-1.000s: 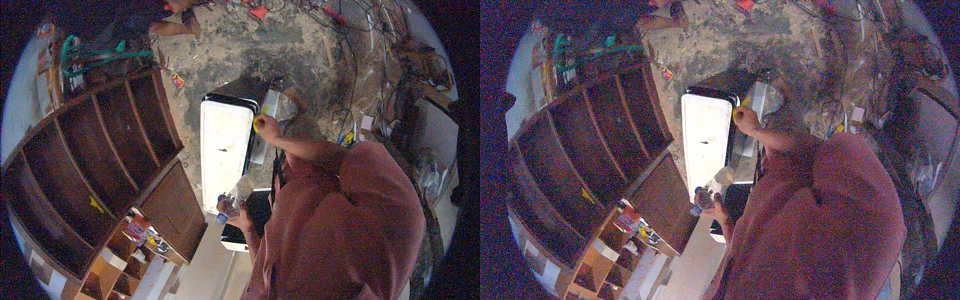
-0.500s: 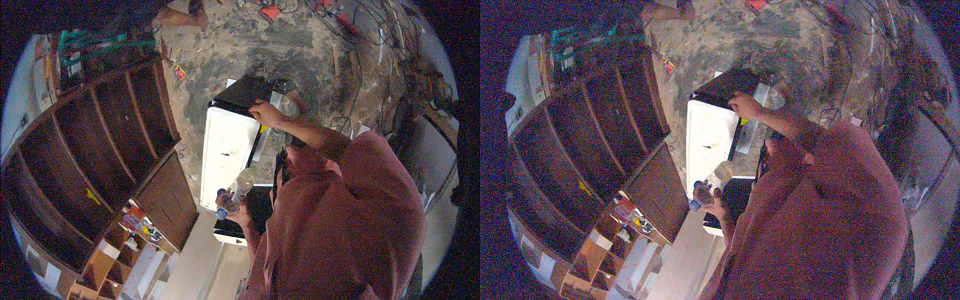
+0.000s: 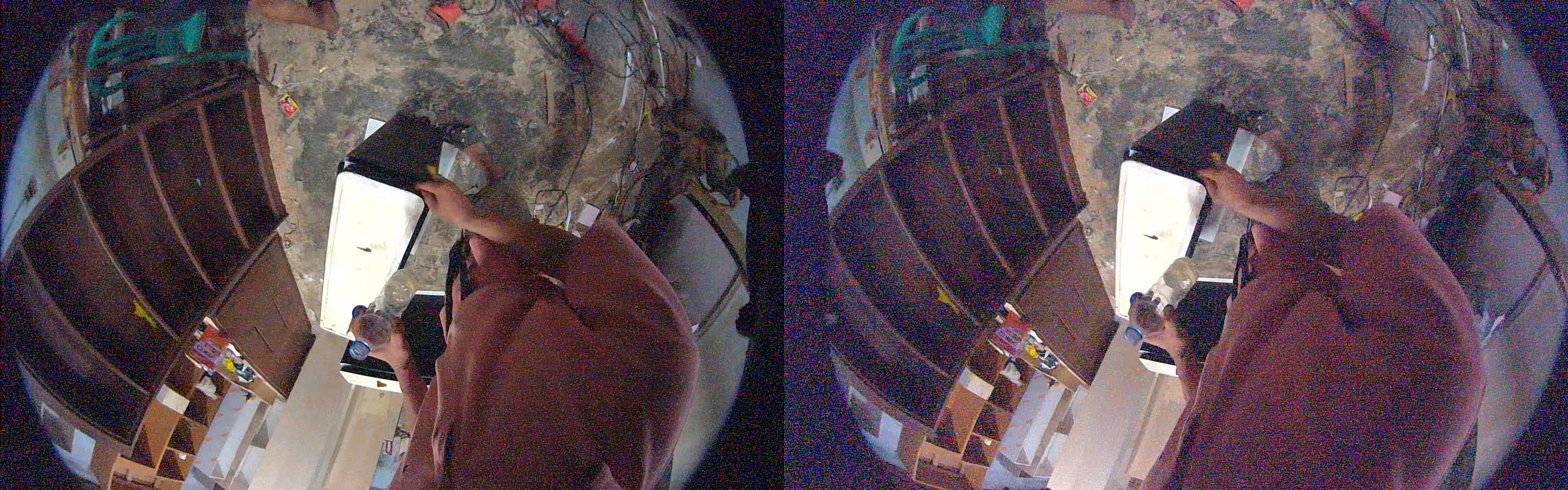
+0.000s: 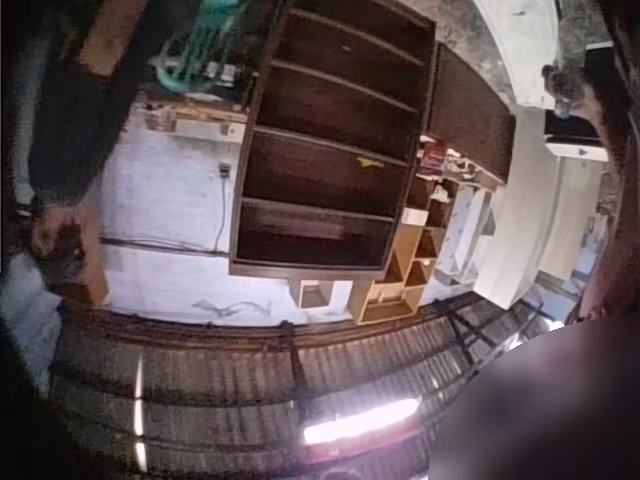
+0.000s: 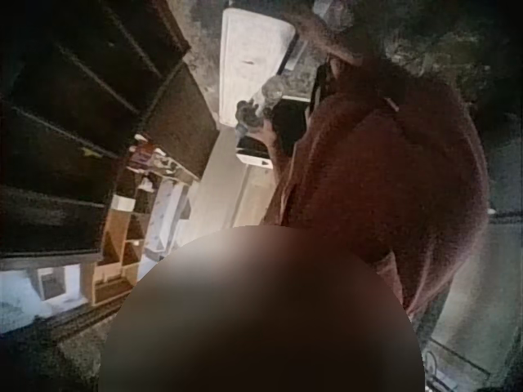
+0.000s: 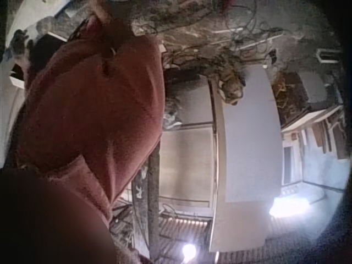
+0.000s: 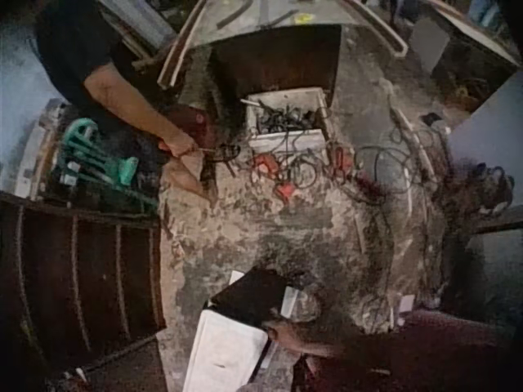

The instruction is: The person wipes the top and side edges of two rectangular furniture pieces using a yellow cloth. They hold a plastic water bottle in the other hand and occasionally pour water onto the cloth or the furniture surface while continuing to wipe.

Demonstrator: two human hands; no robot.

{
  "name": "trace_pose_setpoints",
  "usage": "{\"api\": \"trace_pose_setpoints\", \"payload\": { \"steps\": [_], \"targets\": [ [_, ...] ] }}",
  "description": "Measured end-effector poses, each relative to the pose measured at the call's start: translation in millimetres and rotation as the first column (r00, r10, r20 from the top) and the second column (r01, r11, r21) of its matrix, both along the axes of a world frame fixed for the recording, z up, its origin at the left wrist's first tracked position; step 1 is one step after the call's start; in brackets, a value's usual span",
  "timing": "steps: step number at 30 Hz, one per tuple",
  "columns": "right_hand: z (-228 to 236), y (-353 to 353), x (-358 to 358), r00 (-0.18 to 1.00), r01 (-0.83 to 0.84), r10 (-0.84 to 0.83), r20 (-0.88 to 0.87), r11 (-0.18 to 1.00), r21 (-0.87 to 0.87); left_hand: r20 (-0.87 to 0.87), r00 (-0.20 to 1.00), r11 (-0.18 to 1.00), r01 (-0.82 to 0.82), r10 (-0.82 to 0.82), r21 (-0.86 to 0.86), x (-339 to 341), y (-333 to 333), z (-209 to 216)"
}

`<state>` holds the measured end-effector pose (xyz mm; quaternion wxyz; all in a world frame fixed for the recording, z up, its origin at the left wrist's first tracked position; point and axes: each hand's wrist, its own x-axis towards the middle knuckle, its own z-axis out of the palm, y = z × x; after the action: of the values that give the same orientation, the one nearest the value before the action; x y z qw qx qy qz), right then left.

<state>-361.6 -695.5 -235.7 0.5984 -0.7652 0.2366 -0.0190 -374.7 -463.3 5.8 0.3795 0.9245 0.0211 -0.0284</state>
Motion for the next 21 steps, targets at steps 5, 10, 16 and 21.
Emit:
{"api": "trace_pose_setpoints", "payload": {
  "steps": [5, 10, 16, 21],
  "targets": [
    [3, -4, -44, 0.982, -0.143, 0.147, -0.115, 0.989, 0.040, 0.059, 0.998, 0.999, 0.039, -0.038, -0.014, -2, -6, 8],
    [-16, 10, -1, 0.970, 0.241, -0.240, -0.024, 0.969, 0.044, -0.057, 0.998, 0.999, 0.036, -0.036, 0.000, -6, 17, 3],
    [3, 80, -35, 0.952, 0.272, -0.246, -0.184, 0.953, 0.136, 0.072, 0.979, 0.976, 0.196, -0.189, -0.098, -5, 28, -1],
    [6, 61, -47, 0.970, 0.239, -0.230, -0.077, 0.962, 0.133, 0.076, 0.983, 0.971, 0.177, -0.167, -0.160, -5, 43, 5]
  ]
}}
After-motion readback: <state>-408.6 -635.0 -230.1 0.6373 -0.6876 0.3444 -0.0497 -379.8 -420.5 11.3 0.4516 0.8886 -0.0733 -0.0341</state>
